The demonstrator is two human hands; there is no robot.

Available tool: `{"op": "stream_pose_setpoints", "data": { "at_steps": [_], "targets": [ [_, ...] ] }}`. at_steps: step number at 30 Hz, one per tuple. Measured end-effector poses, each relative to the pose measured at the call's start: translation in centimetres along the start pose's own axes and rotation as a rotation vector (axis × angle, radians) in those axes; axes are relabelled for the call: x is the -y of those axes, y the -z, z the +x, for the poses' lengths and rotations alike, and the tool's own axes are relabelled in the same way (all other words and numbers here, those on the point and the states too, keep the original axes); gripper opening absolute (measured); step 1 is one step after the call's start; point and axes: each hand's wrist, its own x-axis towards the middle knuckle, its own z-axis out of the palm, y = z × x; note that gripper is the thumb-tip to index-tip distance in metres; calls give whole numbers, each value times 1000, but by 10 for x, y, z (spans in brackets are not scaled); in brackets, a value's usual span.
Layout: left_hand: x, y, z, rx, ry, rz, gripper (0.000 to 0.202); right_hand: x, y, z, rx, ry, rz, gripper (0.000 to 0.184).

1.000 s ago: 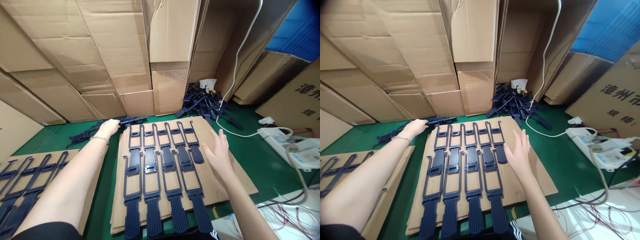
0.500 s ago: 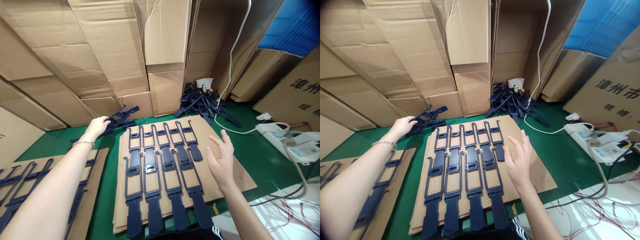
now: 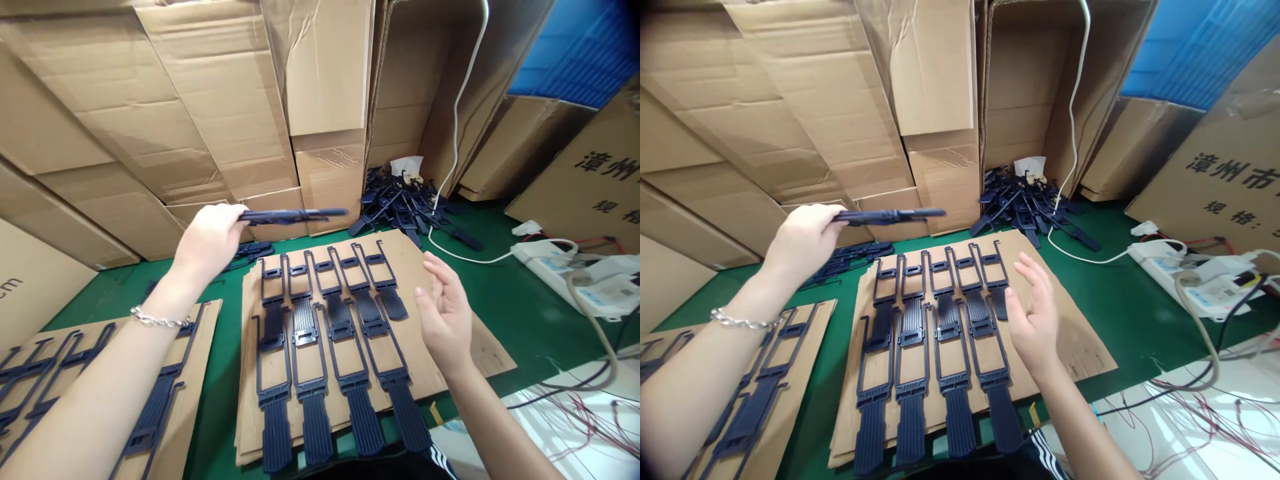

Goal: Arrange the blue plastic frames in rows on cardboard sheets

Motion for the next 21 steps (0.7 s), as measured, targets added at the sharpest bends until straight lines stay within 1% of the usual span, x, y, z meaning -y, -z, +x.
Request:
{"op": "stream_pose_setpoints", "data": {
  "at_steps": [2,3,5,7,9,10,11,12,14,17,19,21],
  "targets": [
    [-26,7,-3,-171,-239,43,19,10,5,9,97,-128,120,38],
    [-38,11,-5,-224,-342,53,18,15,9,15,176,-177,152,38],
    [-58,17,-11,-276,-524,68,19,26,17,24,390,-230,172,38],
    [-74,23,-17,-311,-650,83,19,36,23,28,631,-261,168,41],
    [-85,27,-20,-359,-720,91,17,44,24,26,847,-266,139,50],
    [-89,29,-21,-385,-740,92,17,48,22,23,925,-264,117,57],
    [-92,30,-22,-407,-755,92,16,51,19,19,972,-259,100,65],
    [-94,31,-23,-422,-770,89,16,53,15,14,992,-259,93,72],
    [-96,31,-25,-428,-794,72,16,58,6,6,993,-276,121,83],
    [-93,30,-29,-401,-823,31,17,62,-2,-1,1027,-325,183,90],
    [-91,32,-34,-395,-837,15,17,64,-3,-2,1062,-350,211,92],
    [-89,34,-39,-378,-853,12,19,64,-1,-2,1059,-338,225,92]
  ]
}}
